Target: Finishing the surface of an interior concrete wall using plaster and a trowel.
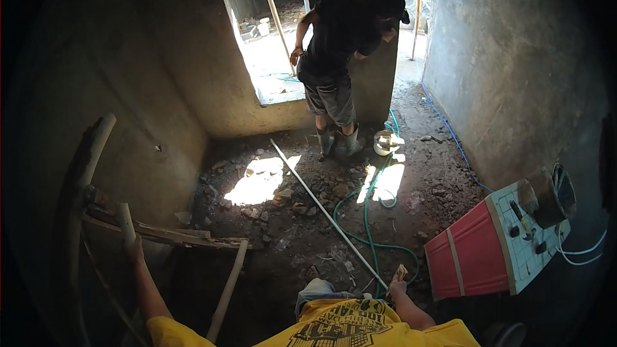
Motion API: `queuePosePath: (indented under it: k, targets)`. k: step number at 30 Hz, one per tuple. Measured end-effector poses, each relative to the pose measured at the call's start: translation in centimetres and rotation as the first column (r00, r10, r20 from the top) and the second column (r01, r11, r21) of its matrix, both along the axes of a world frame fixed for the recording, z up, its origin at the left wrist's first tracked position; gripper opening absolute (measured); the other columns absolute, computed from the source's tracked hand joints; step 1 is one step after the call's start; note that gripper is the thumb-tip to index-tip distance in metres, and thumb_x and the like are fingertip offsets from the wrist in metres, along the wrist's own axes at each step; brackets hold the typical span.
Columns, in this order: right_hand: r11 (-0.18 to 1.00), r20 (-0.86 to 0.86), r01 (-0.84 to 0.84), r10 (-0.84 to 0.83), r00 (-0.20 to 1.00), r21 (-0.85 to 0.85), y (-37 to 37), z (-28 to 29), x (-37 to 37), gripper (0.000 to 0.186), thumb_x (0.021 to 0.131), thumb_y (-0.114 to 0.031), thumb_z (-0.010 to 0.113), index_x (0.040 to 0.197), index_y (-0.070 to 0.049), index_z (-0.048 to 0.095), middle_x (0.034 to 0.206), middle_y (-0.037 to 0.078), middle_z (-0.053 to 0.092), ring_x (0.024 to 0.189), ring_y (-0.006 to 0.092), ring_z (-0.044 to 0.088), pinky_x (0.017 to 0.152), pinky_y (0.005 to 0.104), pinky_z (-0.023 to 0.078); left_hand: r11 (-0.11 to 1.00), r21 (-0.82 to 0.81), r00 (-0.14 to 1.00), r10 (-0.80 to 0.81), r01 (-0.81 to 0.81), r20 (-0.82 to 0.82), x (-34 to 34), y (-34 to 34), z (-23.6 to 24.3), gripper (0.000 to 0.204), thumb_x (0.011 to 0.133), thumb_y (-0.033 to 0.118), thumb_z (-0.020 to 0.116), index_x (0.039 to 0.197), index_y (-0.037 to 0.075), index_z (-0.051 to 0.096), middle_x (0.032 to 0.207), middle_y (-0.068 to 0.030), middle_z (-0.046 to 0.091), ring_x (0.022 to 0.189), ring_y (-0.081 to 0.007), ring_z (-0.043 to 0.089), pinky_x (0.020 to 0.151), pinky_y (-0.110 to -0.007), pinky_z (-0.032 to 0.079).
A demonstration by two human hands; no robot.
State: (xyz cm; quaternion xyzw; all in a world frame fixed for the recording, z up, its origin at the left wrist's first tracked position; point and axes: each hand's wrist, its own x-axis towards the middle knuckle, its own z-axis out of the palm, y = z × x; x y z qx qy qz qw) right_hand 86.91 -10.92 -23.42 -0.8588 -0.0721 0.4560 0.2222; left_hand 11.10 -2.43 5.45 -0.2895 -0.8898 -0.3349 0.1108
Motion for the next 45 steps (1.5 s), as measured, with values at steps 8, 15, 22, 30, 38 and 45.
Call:
queuePosePath:
  k: [8, 15, 22, 30, 38, 45]
  targets:
    - [0.999, 0.003, -0.016, 0.016, 1.0, -0.045, -0.1, -0.9, 0.5, 0.053, 0.089, -0.038, 0.041, 0.115, 0.008, 0.044, 0.108, 0.021, 0.053, 0.096, 0.0323, 0.054, 0.077, 0.0398, 0.043, 0.999, -0.046, 1.0, 0.006, -0.006, -0.005, 2.6, 0.4, 1.6, 0.048, 0.071, 0.024, 0.065, 0.107, -0.005, 0.051, 0.101, -0.018, 0.058, 0.093, -0.0291, 0.058, 0.08, -0.038, 0.044]
    - [1.0, 0.045, -0.012, 0.012, 0.999, 0.001, -0.6, -3.8, 1.1, 0.052, 0.087, -0.038, 0.044, 0.112, 0.007, 0.048, 0.108, 0.024, 0.054, 0.101, 0.0359, 0.052, 0.081, 0.0399, 0.041, 0.989, 0.076, 0.992, -0.126, 0.128, -0.03, -3.4, 0.9, -2.3, 0.053, 0.07, 0.027, 0.066, 0.106, -0.008, 0.052, 0.103, -0.02, 0.057, 0.096, -0.0321, 0.056, 0.081, -0.038, 0.043]
    - [0.997, 0.062, -0.063, 0.06, 0.996, 0.054, -0.6, -5.0, 1.6, 0.053, 0.086, -0.041, 0.043, 0.107, 0.006, 0.053, 0.109, 0.025, 0.053, 0.106, 0.0363, 0.049, 0.086, 0.0397, 0.04, 0.986, 0.077, 0.987, -0.142, 0.148, -0.078, -4.7, 1.0, -2.6, 0.054, 0.068, 0.028, 0.067, 0.104, -0.009, 0.052, 0.1, -0.0205, 0.058, 0.093, -0.0313, 0.057, 0.079, -0.037, 0.044]
    - [0.999, 0.039, -0.044, 0.044, 0.998, -0.022, 0.0, -2.5, 1.2, 0.051, 0.087, -0.04, 0.044, 0.109, 0.005, 0.052, 0.108, 0.023, 0.054, 0.103, 0.0352, 0.051, 0.082, 0.0391, 0.041, 0.985, 0.065, 0.986, -0.153, 0.157, -0.062, -5.7, 0.1, -2.7, 0.049, 0.069, 0.026, 0.064, 0.103, -0.008, 0.054, 0.1, -0.0209, 0.058, 0.094, -0.0313, 0.057, 0.08, -0.038, 0.043]
    - [0.999, 0.028, -0.025, 0.025, 0.999, -0.023, 0.0, -1.1, 1.0, 0.049, 0.088, -0.039, 0.043, 0.112, 0.004, 0.05, 0.108, 0.021, 0.055, 0.1, 0.0344, 0.053, 0.079, 0.0387, 0.042, 0.991, -0.023, 0.991, -0.132, 0.131, -0.007, -1.1, 0.7, -0.4, 0.051, 0.071, 0.026, 0.065, 0.104, -0.009, 0.052, 0.103, -0.022, 0.057, 0.096, -0.033, 0.056, 0.082, -0.038, 0.042]
    - [1.0, 0.067, 0.003, -0.003, 0.998, -0.001, -0.3, -4.9, 1.3, 0.048, 0.087, -0.039, 0.044, 0.109, 0.003, 0.053, 0.103, 0.02, 0.057, 0.095, 0.0342, 0.056, 0.076, 0.0384, 0.044, 0.987, 0.022, 0.985, -0.158, 0.16, -0.065, -6.6, 0.6, -3.0, 0.053, 0.071, 0.027, 0.066, 0.109, -0.007, 0.051, 0.107, -0.0181, 0.056, 0.097, -0.0278, 0.055, 0.082, -0.036, 0.042]
